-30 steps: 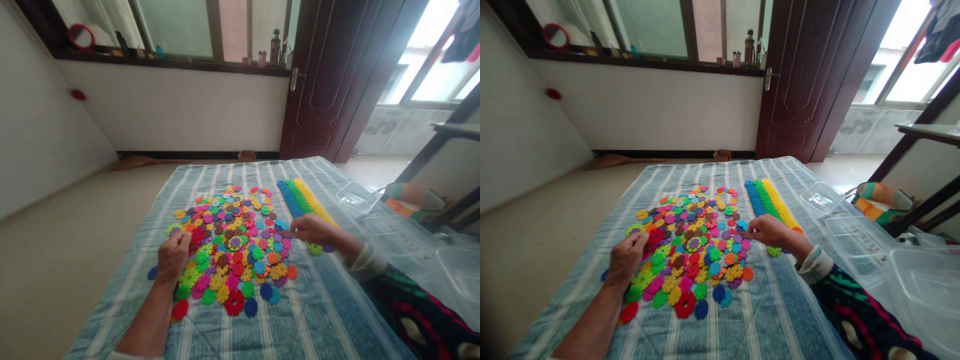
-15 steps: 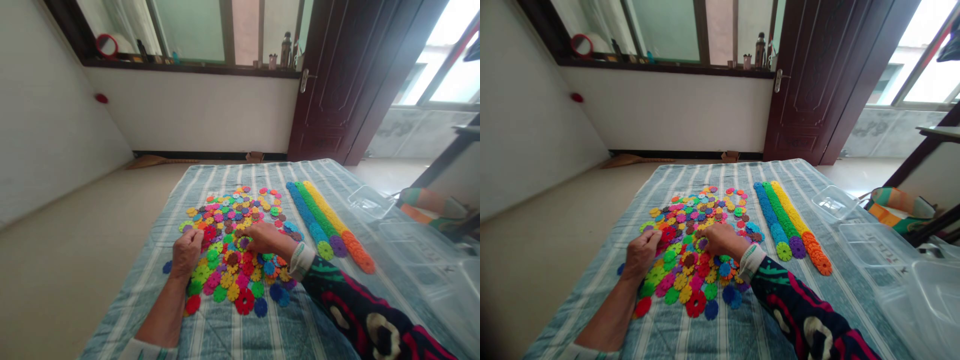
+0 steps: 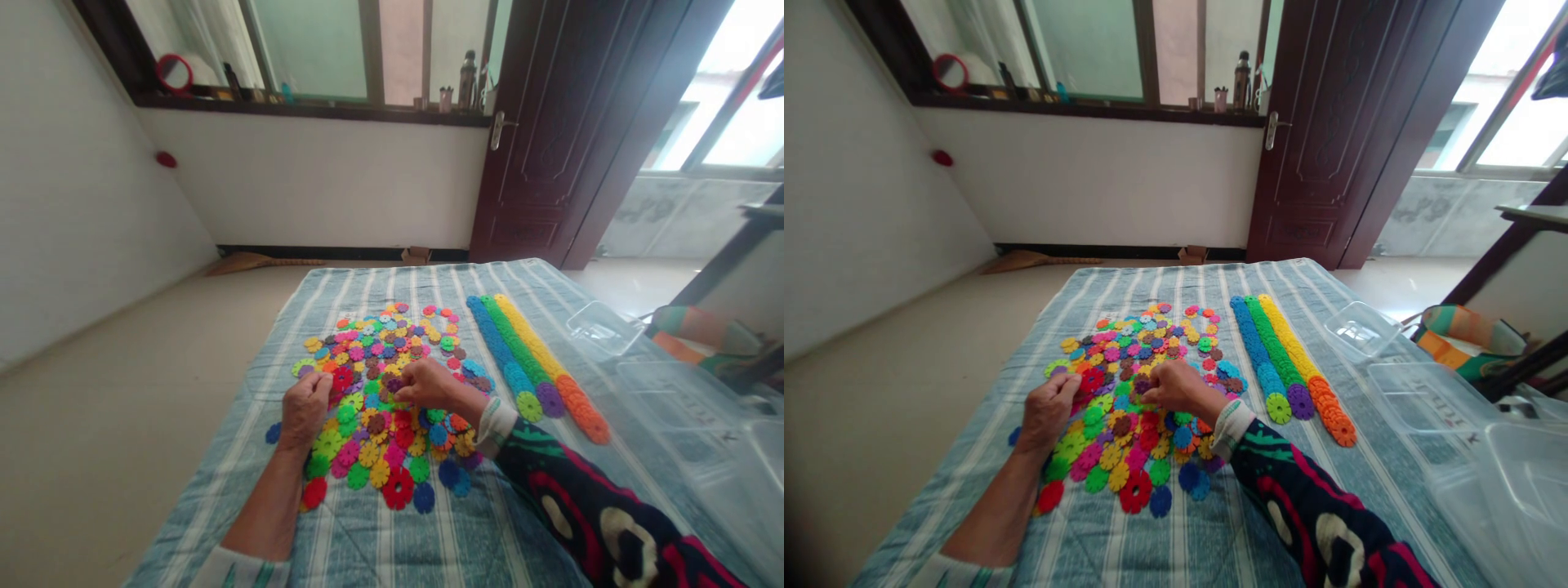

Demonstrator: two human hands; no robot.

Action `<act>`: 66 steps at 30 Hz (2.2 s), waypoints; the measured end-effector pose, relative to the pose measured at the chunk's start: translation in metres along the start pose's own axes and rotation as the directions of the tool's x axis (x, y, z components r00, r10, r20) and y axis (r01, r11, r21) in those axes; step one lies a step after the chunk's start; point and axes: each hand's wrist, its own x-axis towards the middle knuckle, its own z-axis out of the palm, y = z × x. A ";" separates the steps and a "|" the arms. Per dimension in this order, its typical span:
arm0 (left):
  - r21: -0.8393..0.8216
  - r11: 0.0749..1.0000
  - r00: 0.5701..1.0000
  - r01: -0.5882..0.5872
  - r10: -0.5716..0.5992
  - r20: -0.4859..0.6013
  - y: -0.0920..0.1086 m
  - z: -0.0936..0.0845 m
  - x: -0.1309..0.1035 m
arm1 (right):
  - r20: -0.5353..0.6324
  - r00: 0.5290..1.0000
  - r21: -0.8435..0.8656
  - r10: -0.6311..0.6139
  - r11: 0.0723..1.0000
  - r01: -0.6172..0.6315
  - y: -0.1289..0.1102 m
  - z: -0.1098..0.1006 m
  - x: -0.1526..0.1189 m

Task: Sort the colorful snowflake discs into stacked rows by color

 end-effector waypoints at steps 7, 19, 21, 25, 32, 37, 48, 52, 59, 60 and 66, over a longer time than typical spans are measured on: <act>-0.008 1.000 1.000 0.021 -0.021 -0.008 -0.001 0.000 0.002 | -0.002 0.997 0.167 0.079 0.983 -0.078 0.012 -0.022 -0.008; -0.015 0.997 0.997 0.070 -0.071 -0.019 0.001 0.000 0.008 | 0.000 0.982 0.206 0.189 0.961 -0.185 0.092 -0.097 -0.096; -0.008 0.996 0.996 0.084 -0.084 -0.018 0.000 0.000 0.010 | 0.004 0.977 0.173 0.215 0.962 -0.212 0.100 -0.103 -0.112; -0.015 0.993 0.993 0.117 -0.117 -0.021 0.001 0.000 0.012 | 0.033 0.970 0.113 0.242 0.963 -0.244 0.107 -0.105 -0.131; 0.017 0.992 0.992 0.122 -0.122 -0.017 0.009 -0.003 0.009 | 0.097 0.950 0.053 0.297 0.952 -0.303 0.111 -0.098 -0.137; -0.001 0.991 0.991 0.137 -0.137 -0.009 0.012 -0.004 0.008 | 0.071 0.942 -0.002 0.328 0.944 -0.329 0.116 -0.094 -0.136; 0.026 0.997 0.998 0.068 -0.068 0.000 0.012 -0.004 0.004 | -0.024 0.974 -0.092 0.227 0.969 -0.228 0.101 -0.082 -0.127; 0.029 0.998 0.998 0.063 -0.063 0.000 0.012 -0.004 0.003 | -0.029 0.991 -0.116 0.128 0.985 -0.131 0.082 -0.068 -0.109; 0.006 0.999 0.999 0.034 -0.034 -0.002 0.007 -0.002 0.004 | 0.127 0.990 -0.365 0.058 0.931 -0.008 0.048 -0.054 -0.074; 0.005 0.999 0.999 0.032 -0.032 -0.002 0.006 -0.002 0.004 | 0.149 0.987 -0.386 0.062 0.923 0.000 0.045 -0.054 -0.070; 0.028 0.999 0.999 0.034 -0.034 0.002 0.005 -0.001 0.004 | 0.213 0.975 -0.415 0.059 0.909 0.036 0.037 -0.054 -0.062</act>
